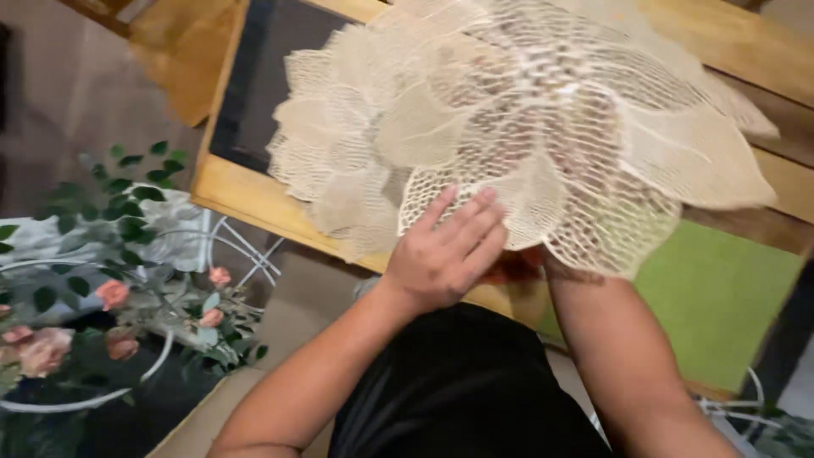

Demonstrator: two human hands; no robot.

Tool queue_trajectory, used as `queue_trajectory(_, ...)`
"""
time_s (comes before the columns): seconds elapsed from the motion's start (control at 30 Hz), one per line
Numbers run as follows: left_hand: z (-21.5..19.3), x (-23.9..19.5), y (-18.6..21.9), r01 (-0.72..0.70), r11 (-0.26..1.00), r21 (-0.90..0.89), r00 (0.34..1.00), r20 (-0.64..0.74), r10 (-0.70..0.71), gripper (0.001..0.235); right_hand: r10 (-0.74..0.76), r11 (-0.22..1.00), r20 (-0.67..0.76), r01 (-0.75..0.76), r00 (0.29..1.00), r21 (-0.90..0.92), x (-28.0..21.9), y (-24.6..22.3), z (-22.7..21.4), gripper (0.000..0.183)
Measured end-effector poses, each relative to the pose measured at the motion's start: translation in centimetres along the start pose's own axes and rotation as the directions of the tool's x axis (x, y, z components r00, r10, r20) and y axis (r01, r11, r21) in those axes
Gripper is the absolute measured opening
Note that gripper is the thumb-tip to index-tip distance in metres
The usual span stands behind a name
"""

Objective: Organize and arrange various decorative placemats on a wooden table.

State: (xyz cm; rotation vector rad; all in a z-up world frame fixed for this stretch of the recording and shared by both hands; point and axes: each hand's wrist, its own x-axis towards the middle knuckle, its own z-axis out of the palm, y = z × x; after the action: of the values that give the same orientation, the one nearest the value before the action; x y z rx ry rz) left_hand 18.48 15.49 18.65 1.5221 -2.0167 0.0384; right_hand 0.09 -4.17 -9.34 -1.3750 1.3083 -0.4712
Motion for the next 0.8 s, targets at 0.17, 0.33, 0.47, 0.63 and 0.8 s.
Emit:
queue_trajectory(0.17,2.7,-7.6,-6.7,0.255,0.966,0.035,0.965,0.053,-0.257,0.031,0.036,0.999,0.047,-0.035,0.998,-0.037,1.3,-2.5,4.0,0.044)
queue_trajectory(0.33,4.0,-12.0,-10.3,0.579,0.809,0.099,0.675,0.498,-0.544,0.022,0.074,0.995,0.061,-0.069,0.995,-0.075,1.4,-2.0,3.6,0.039)
queue_trajectory(0.47,5.9,-13.7,-11.0,0.618,0.785,-0.042,0.675,0.541,-0.502,0.031,0.058,0.996,-0.114,-0.05,0.992,0.071,2.6,-1.1,2.3,0.029)
queue_trajectory(0.63,7.7,-11.6,-12.5,0.467,0.884,0.007,0.838,0.316,-0.445,0.047,-0.127,0.976,-0.228,0.08,0.965,-0.203,4.8,-2.0,3.3,0.038)
queue_trajectory(0.8,8.3,-9.8,-12.6,0.488,0.863,0.132,0.692,0.544,-0.474,0.06,-0.03,0.836,-0.219,-0.095,0.975,-0.541,2.0,-8.5,4.5,0.069)
